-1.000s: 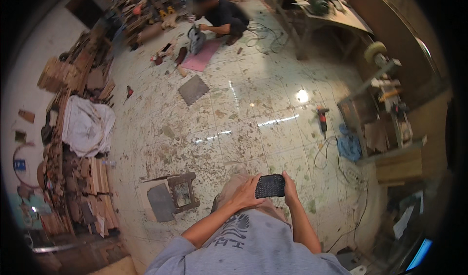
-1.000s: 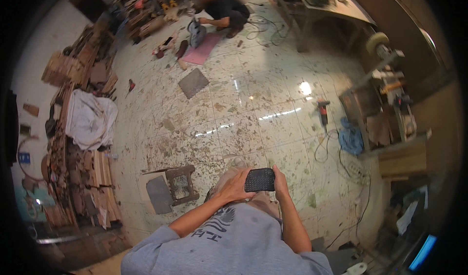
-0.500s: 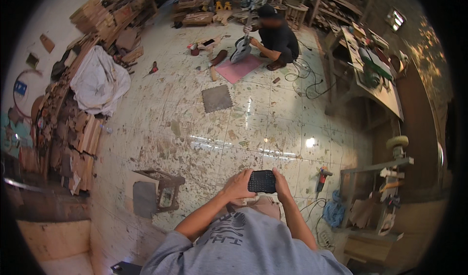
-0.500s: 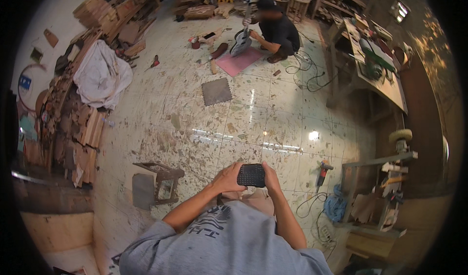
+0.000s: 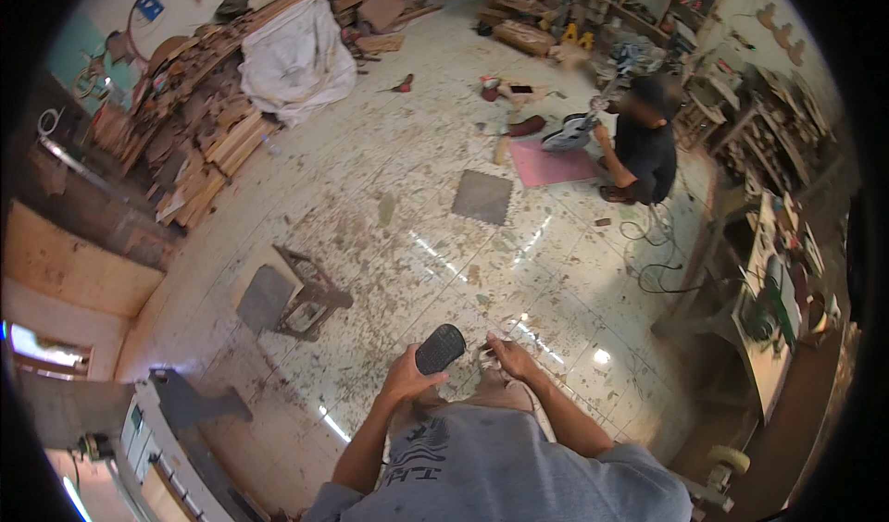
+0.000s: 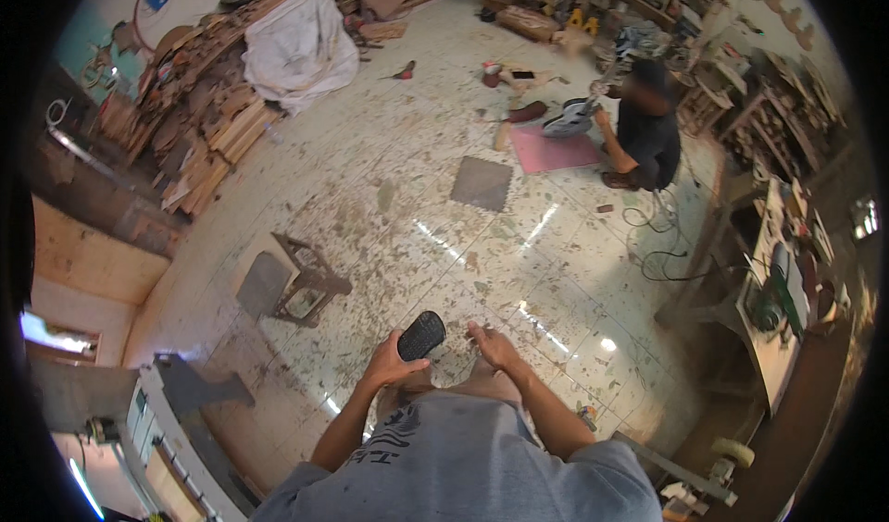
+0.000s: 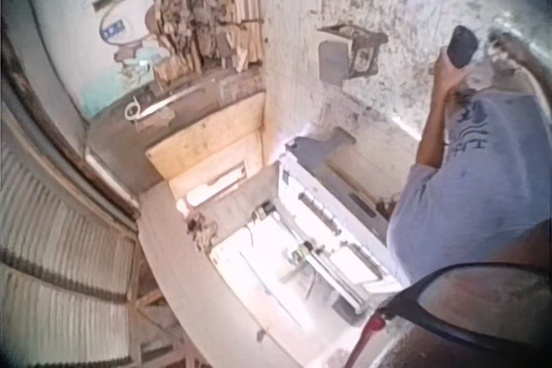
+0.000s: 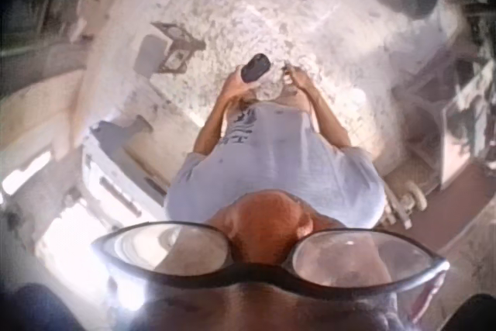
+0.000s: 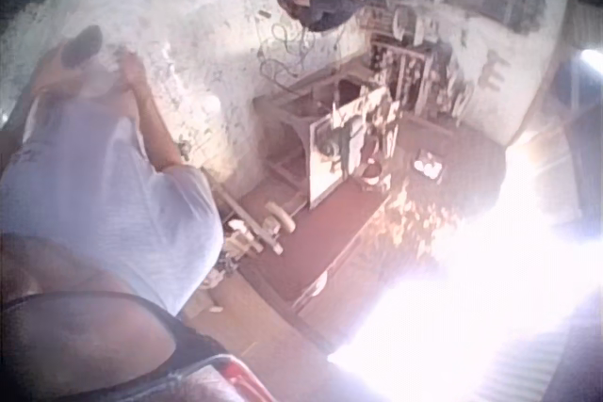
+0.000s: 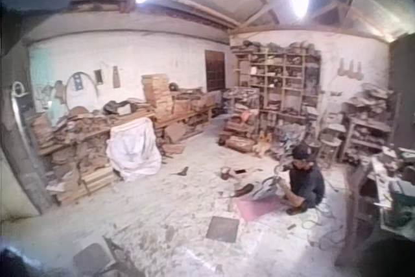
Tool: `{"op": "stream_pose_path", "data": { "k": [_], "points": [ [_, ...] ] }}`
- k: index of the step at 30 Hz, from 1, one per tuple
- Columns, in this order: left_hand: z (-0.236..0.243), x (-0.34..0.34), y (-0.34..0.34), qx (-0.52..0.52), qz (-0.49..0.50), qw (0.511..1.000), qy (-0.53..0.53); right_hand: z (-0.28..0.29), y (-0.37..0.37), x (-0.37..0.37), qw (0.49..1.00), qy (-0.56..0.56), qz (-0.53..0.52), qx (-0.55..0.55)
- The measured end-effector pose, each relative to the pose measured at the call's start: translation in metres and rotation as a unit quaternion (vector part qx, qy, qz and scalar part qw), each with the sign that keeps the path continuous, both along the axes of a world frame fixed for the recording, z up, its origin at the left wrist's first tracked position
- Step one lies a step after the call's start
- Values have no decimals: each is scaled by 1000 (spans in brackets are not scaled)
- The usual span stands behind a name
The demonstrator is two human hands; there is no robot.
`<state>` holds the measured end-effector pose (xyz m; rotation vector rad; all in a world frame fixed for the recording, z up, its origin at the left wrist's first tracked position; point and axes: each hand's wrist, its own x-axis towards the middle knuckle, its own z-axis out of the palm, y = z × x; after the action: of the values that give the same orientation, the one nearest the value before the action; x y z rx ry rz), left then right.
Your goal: The person places wood panels onto a CNC machine table and secures them using toggle clamps, tightening the clamps with their hands.
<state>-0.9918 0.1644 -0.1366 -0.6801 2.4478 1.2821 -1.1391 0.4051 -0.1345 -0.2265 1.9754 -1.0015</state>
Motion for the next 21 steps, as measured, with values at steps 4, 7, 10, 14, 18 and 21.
{"op": "stream_pose_path", "data": {
  "k": [4,7,10,14,18,21],
  "points": [
    [-12,32,43,41,163,986,-22,-14,24,-35,943,269,173,95],
    [-3,43,86,30,200,978,-45,-12,27,-50,937,254,214,105],
    [-3,46,112,27,210,977,-36,-17,23,-53,940,226,240,89],
    [4,34,129,86,259,962,-13,-38,17,-45,935,211,285,29],
    [-12,34,126,15,243,970,-3,-14,15,-44,935,143,324,-28],
    [-5,22,124,31,243,969,19,-12,25,-51,935,135,324,-44]
  ]
}}
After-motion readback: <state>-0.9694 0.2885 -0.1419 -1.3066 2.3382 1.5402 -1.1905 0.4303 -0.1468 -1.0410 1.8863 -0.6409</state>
